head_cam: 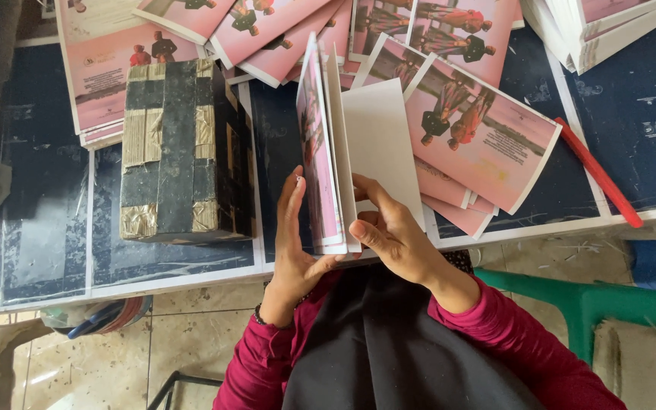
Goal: The person inserts pink covers into white folded paper booklets, presses the spine with a red pen, and stacks the finished units. They repeat this process for multiple booklets on a table with many loose covers and a taped block nearby.
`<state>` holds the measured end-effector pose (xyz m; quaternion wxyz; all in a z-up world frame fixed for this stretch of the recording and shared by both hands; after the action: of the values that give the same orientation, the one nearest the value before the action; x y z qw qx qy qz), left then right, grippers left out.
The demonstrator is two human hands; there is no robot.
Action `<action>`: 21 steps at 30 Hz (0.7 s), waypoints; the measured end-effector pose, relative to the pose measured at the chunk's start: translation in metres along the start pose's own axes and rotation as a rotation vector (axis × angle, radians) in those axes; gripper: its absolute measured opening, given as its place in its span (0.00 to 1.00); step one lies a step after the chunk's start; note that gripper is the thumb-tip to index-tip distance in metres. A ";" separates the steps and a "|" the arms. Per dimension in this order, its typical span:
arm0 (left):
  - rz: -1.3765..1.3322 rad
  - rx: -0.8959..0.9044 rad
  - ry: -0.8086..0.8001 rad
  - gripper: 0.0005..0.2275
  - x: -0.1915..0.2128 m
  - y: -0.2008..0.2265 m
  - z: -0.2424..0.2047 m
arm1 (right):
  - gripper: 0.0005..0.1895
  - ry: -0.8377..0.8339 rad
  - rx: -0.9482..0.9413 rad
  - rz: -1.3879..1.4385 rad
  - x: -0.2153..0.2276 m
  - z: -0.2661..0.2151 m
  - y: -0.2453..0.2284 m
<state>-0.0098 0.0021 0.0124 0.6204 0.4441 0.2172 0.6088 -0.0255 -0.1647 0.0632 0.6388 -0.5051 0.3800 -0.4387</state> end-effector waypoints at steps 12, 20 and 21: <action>0.199 0.188 0.412 0.18 0.001 -0.103 -0.062 | 0.34 0.556 0.119 -0.921 0.161 -0.036 0.016; 0.049 0.169 0.410 0.15 -0.006 -0.065 -0.041 | 0.26 0.990 -0.386 -0.524 0.312 -0.107 0.087; 0.077 0.104 0.390 0.18 -0.006 -0.061 -0.037 | 0.22 1.021 -0.363 -0.286 0.317 -0.112 0.103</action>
<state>-0.0071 0.0150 -0.0580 0.5191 0.3574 0.3472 0.6944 -0.0075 -0.4885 -0.0738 0.2107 -0.3769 0.6381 -0.6375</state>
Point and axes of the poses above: each hand's wrist, its own z-axis towards the middle knuckle, its own x-axis out of the back of the hand, y = z × x, the point moved 4 cm from there along z, towards the middle knuckle, and after that the axes turned 2 degrees about -y, right-handed, at the moved point
